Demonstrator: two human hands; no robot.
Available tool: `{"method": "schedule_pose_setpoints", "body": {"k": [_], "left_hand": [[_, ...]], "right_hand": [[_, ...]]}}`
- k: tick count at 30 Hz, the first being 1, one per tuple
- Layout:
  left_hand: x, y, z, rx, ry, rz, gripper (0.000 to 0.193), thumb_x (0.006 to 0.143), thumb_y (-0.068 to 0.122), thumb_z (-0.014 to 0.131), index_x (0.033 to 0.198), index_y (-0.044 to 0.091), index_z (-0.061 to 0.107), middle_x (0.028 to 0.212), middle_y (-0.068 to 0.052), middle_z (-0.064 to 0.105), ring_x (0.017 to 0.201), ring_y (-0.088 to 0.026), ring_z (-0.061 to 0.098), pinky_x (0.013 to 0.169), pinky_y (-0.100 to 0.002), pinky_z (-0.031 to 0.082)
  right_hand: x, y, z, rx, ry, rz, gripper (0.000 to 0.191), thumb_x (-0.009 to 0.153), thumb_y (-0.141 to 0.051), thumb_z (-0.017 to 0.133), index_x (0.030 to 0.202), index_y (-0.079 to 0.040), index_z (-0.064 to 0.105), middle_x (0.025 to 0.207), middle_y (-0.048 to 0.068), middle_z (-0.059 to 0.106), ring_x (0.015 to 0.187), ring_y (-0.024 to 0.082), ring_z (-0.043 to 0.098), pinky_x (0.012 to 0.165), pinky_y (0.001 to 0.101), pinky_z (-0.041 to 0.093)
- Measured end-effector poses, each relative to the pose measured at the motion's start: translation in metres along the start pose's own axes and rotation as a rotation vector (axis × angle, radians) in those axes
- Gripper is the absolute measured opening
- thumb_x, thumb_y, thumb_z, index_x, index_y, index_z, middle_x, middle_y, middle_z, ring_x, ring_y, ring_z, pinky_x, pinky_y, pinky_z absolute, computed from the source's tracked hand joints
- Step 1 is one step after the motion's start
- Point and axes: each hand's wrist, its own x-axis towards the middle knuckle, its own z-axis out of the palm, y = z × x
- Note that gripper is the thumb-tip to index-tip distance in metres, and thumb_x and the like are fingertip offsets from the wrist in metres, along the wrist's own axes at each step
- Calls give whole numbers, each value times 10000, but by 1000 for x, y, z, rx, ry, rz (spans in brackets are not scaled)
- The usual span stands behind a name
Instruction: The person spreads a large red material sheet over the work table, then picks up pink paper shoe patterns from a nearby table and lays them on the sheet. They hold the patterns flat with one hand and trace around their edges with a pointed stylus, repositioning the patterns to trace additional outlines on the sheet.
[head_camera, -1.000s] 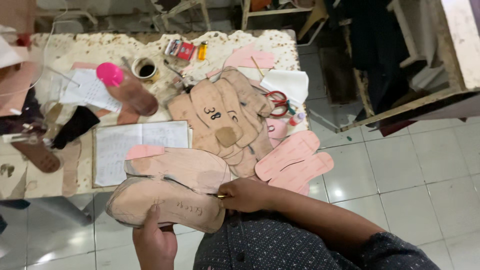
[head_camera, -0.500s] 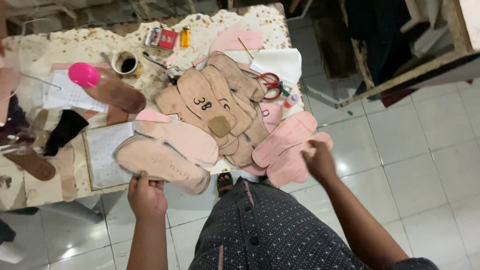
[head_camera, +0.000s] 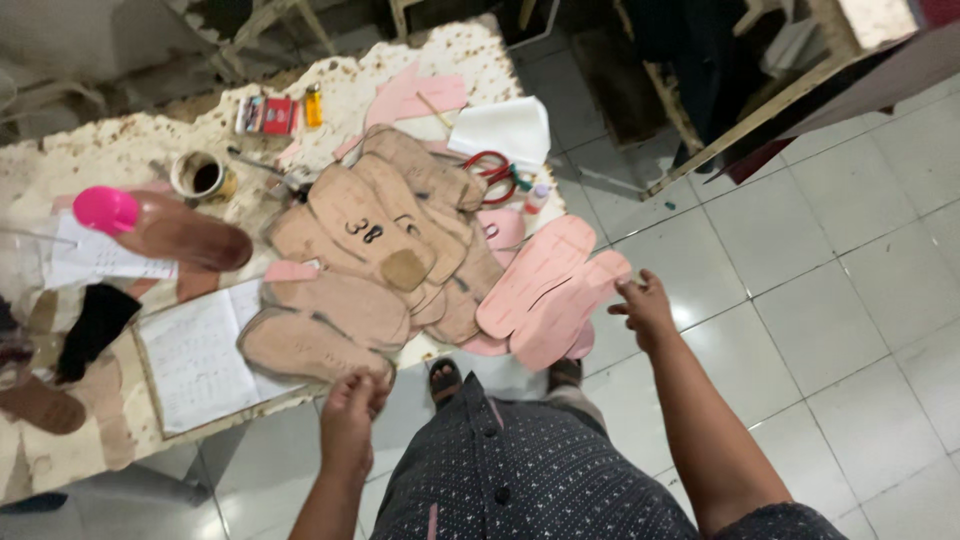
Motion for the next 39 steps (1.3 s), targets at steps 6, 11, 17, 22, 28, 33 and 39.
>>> {"method": "schedule_pose_setpoints", "body": {"k": [6,11,17,22,28,33,39], "left_hand": [[-33,-39,84,131,-111,-164,300,981,156,564,1241,16,617,1061,-94,737,903,-154,692,783,-278,544],[-67,-67,185,231,-151,51,317,993,136,593,1246,-54,611,1033,-134,706,876,-175,642,778,-309,539],[-95,-109,348,402,-204,371,289,972,128,596,1211,-29,635,1064,-79,699,949,-134,634,864,-271,511],[-105,-140,468,452,-307,278,285,961,159,625,1191,-4,668,1029,-70,698,903,-126,624,830,-272,519],[-79,-137,576,495,-407,304,263,975,177,625,1152,-8,681,1014,-64,721,912,-117,650,849,-272,535],[-33,-121,677,546,-386,375,260,968,181,607,1156,14,672,1068,-78,742,973,-151,690,895,-296,538],[33,-73,861,740,-407,895,235,909,102,621,1122,20,676,1181,-166,690,1137,-347,645,1011,-425,490]], "right_hand": [[24,-1,-31,130,-119,-18,343,944,-232,648,1191,4,611,872,55,614,607,135,550,442,260,340],[38,-4,-135,342,-208,-11,267,926,-174,617,1149,-29,591,783,28,601,586,117,556,435,243,342],[53,-3,-302,445,-215,48,313,936,-109,586,1238,-34,562,816,24,597,613,103,583,423,218,314],[83,7,-408,542,-106,20,331,953,-103,605,1271,-41,539,873,30,601,649,96,589,420,211,319],[150,-17,-485,645,8,-11,247,978,-108,564,1210,-29,531,908,40,625,653,129,619,388,220,318],[229,-66,-527,660,32,-62,225,981,-94,557,1194,-23,541,918,62,639,658,144,637,389,221,327],[351,-168,-593,637,92,-190,199,982,-63,566,1176,-26,542,918,77,639,677,152,652,404,222,338]]}}
